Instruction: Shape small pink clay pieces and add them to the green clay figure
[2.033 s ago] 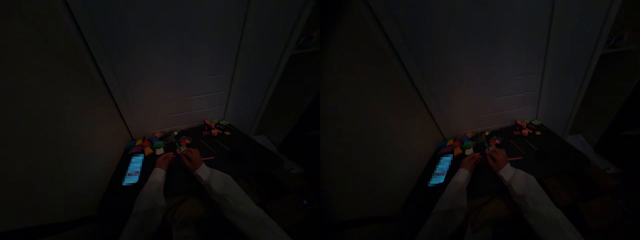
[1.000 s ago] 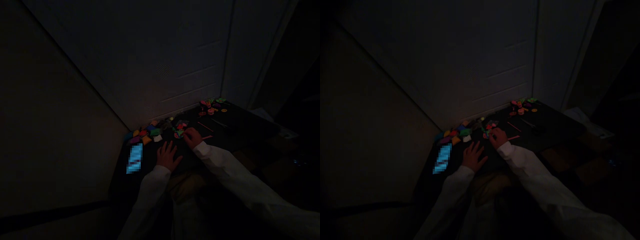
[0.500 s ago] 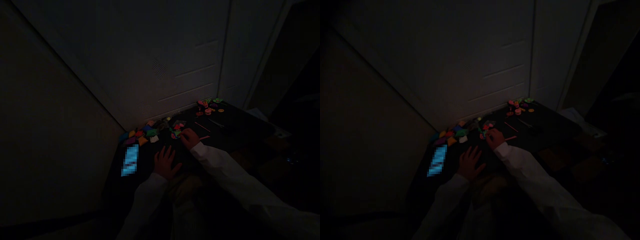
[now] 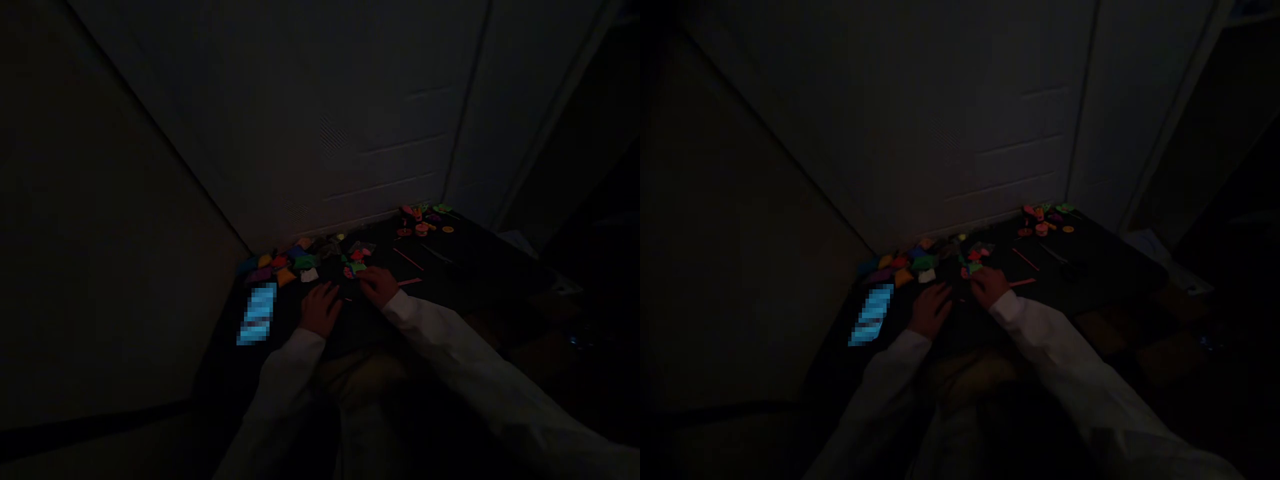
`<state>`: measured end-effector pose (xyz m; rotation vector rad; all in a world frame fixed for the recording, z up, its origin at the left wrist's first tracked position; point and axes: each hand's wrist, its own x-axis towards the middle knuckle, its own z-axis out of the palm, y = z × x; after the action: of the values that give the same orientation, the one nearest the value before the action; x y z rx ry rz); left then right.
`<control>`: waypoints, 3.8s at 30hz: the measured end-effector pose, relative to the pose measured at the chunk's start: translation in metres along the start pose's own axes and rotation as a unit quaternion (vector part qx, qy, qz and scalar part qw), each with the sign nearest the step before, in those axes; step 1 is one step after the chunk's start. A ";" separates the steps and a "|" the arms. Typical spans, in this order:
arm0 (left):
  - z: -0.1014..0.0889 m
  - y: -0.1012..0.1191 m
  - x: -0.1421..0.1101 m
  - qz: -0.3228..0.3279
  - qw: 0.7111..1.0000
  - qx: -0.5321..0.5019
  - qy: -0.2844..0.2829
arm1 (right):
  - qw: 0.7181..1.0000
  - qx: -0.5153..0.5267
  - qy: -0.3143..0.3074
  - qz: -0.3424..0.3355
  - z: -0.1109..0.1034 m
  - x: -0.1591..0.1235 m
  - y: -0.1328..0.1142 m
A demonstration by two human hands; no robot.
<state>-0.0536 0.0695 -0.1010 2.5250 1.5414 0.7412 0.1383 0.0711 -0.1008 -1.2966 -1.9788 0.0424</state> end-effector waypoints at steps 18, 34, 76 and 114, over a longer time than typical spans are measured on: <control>-0.006 -0.051 0.003 -0.148 0.966 -0.094 0.188 | 0.963 -0.135 -0.185 -0.140 -0.004 -0.015 -0.016; -0.003 -0.054 0.002 -0.136 0.969 -0.095 0.186 | 0.983 -0.111 -0.140 -0.035 0.004 -0.005 -0.007; -0.006 -0.044 0.002 -0.146 0.971 -0.083 0.172 | 0.959 -0.170 -0.215 -0.072 -0.005 -0.022 -0.028; -0.006 -0.043 0.001 -0.140 0.974 -0.075 0.159 | 0.958 -0.155 -0.230 -0.075 -0.007 -0.023 -0.027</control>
<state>-0.0907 0.0902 -0.1087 2.0975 1.8058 1.2098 0.1267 0.0370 -0.0978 -1.4211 -2.5594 -0.0483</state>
